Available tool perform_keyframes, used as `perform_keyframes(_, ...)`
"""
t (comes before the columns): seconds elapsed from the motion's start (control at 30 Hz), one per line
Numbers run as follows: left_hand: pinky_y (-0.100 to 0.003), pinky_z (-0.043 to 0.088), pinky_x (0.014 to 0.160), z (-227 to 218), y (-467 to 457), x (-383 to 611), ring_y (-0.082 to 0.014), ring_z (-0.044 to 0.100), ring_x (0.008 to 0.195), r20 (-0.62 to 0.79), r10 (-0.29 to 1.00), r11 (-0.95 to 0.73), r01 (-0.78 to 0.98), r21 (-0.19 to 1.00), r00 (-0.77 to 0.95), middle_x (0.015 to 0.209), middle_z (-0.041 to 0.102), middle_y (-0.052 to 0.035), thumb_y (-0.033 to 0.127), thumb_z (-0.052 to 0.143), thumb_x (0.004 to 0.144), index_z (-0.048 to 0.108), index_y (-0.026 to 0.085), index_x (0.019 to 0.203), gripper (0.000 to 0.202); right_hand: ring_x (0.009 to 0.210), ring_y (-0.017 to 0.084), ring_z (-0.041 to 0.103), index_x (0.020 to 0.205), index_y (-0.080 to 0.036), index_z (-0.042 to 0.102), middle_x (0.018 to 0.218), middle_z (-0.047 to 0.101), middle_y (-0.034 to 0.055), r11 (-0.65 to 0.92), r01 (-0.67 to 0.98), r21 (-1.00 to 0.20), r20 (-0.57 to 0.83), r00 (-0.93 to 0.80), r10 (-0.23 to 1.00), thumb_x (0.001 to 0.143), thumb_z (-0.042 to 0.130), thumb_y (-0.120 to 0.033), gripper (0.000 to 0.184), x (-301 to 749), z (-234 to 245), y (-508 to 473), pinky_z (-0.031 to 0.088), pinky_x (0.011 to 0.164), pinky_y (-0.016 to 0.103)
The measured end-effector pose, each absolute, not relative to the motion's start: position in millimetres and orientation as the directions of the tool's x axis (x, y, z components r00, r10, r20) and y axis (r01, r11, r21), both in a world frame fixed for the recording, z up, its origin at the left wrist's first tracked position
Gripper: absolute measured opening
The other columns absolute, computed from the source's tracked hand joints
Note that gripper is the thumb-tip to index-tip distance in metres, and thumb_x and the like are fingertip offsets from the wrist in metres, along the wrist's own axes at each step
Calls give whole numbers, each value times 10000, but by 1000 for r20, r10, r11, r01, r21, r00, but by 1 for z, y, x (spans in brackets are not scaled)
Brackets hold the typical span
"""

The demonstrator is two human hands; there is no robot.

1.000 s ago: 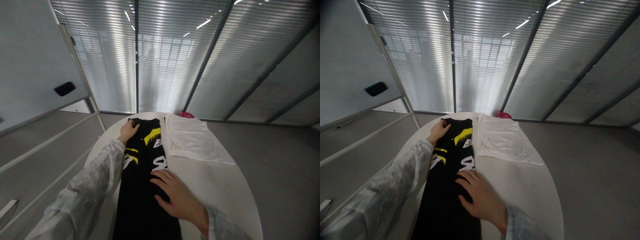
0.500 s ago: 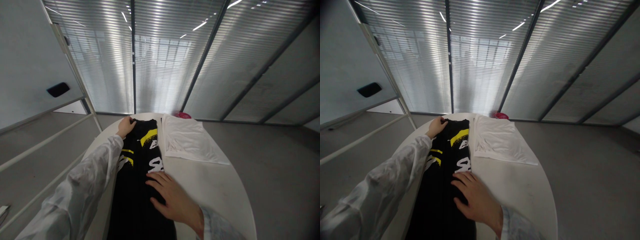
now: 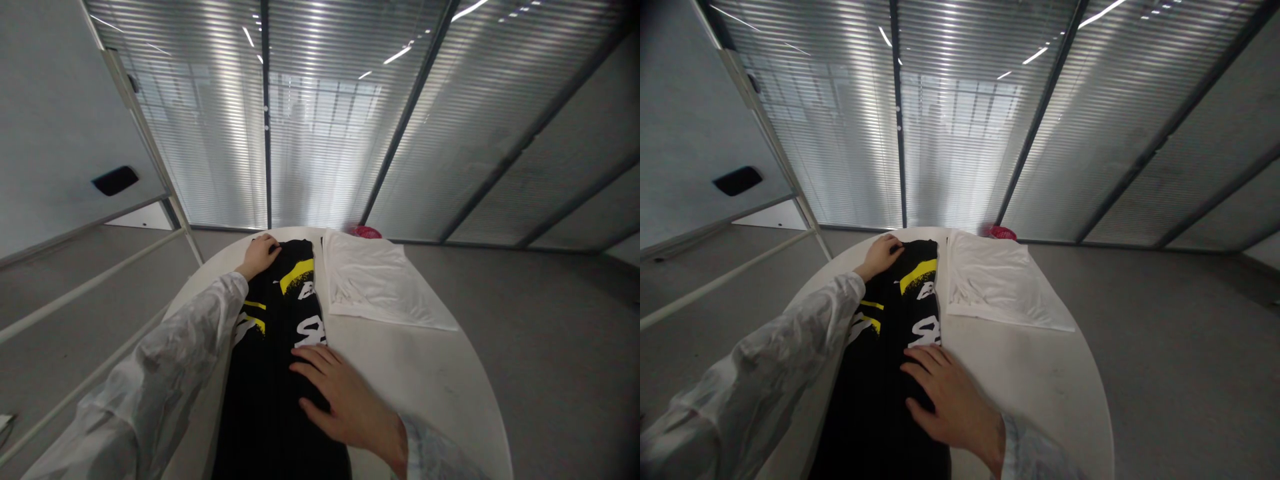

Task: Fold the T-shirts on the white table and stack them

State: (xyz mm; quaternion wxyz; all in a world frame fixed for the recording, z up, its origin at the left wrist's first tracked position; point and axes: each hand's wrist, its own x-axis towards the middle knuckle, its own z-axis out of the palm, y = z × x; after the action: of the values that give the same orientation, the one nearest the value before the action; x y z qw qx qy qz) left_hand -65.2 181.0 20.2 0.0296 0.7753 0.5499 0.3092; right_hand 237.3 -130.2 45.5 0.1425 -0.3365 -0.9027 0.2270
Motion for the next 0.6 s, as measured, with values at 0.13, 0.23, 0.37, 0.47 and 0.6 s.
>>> perform_keyframes(0.13,-382,538,1005,30,194,-64,-275,726,1078,289,953,-138,721,679,-90,1109,799,-92,434,622,1058,766,242,1123,249,1570,276,459,1540,-264,598,1683,542,85,674,537,-506,109,-736,668,955,711,-247,597,237,48,-131,352,1348,501)
perform_keyframes(0.23,-369,546,967,38,204,-67,-284,751,1069,143,975,8,663,749,-173,1086,816,-115,444,670,1024,777,204,1087,270,1570,274,460,1536,-261,602,1678,547,86,673,535,-511,112,-734,669,953,711,-240,593,237,50,-131,353,1348,497)
perform_keyframes(0.37,-372,583,843,48,204,-72,-310,792,969,-81,988,142,583,800,-129,996,838,-140,597,774,922,812,173,969,428,1573,284,460,1546,-260,597,1681,544,95,672,532,-514,111,-736,668,963,705,-252,592,238,51,-132,354,1346,512)
perform_keyframes(0.47,-356,598,755,56,194,-78,-312,806,941,-267,964,233,526,818,-12,979,856,-120,632,932,740,841,202,992,507,1581,284,450,1555,-262,592,1686,540,93,672,532,-516,109,-737,667,965,709,-256,601,238,49,-132,352,1347,509)
perform_keyframes(0.6,-328,622,744,65,184,-88,-306,809,993,-327,928,250,352,902,179,1050,858,-122,434,1071,565,855,199,990,531,1578,281,454,1557,-260,589,1691,536,90,671,534,-514,111,-734,670,971,705,-261,596,238,46,-132,344,1352,514)
